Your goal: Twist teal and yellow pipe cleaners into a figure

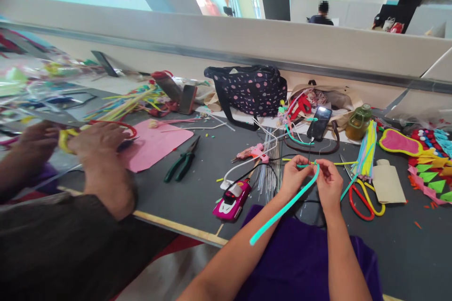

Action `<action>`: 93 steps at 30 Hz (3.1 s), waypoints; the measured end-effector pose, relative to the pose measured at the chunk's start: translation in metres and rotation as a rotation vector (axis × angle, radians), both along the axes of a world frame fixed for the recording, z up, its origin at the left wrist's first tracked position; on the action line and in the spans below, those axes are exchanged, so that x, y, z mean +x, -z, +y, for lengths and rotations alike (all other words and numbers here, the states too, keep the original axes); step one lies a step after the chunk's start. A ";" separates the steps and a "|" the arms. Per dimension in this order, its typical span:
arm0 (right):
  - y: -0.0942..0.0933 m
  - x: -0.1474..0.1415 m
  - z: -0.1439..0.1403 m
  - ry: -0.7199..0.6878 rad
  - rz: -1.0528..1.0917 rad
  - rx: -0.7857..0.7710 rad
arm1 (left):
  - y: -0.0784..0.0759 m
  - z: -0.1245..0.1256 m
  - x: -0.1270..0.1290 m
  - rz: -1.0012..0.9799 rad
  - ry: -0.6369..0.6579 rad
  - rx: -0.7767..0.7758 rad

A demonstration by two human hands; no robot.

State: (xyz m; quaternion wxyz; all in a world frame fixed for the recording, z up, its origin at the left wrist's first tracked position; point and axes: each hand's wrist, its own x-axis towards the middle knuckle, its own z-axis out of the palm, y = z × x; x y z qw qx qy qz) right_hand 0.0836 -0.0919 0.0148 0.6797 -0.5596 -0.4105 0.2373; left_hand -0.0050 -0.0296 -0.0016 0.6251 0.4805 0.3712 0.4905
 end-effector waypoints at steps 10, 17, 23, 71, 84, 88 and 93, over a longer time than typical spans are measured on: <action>0.001 0.011 0.002 -0.100 0.380 -0.133 | -0.002 -0.001 -0.005 0.225 -0.091 0.254; 0.001 0.008 0.005 -0.146 0.570 -0.270 | -0.006 -0.007 -0.007 0.267 -0.053 0.353; 0.000 0.010 0.004 -0.267 0.567 -0.296 | -0.007 -0.007 -0.010 0.357 -0.036 0.444; 0.003 0.014 -0.002 -0.102 -0.065 -0.213 | -0.019 0.005 -0.016 -0.270 0.240 -0.349; -0.005 0.014 -0.007 -0.058 -0.110 -0.162 | -0.022 0.007 -0.022 -0.324 0.468 -0.436; 0.000 0.016 -0.006 -0.051 -0.035 -0.127 | -0.025 0.006 -0.023 -0.337 0.482 -0.423; -0.001 0.015 -0.006 -0.054 0.002 -0.126 | -0.026 0.005 -0.023 -0.295 0.459 -0.394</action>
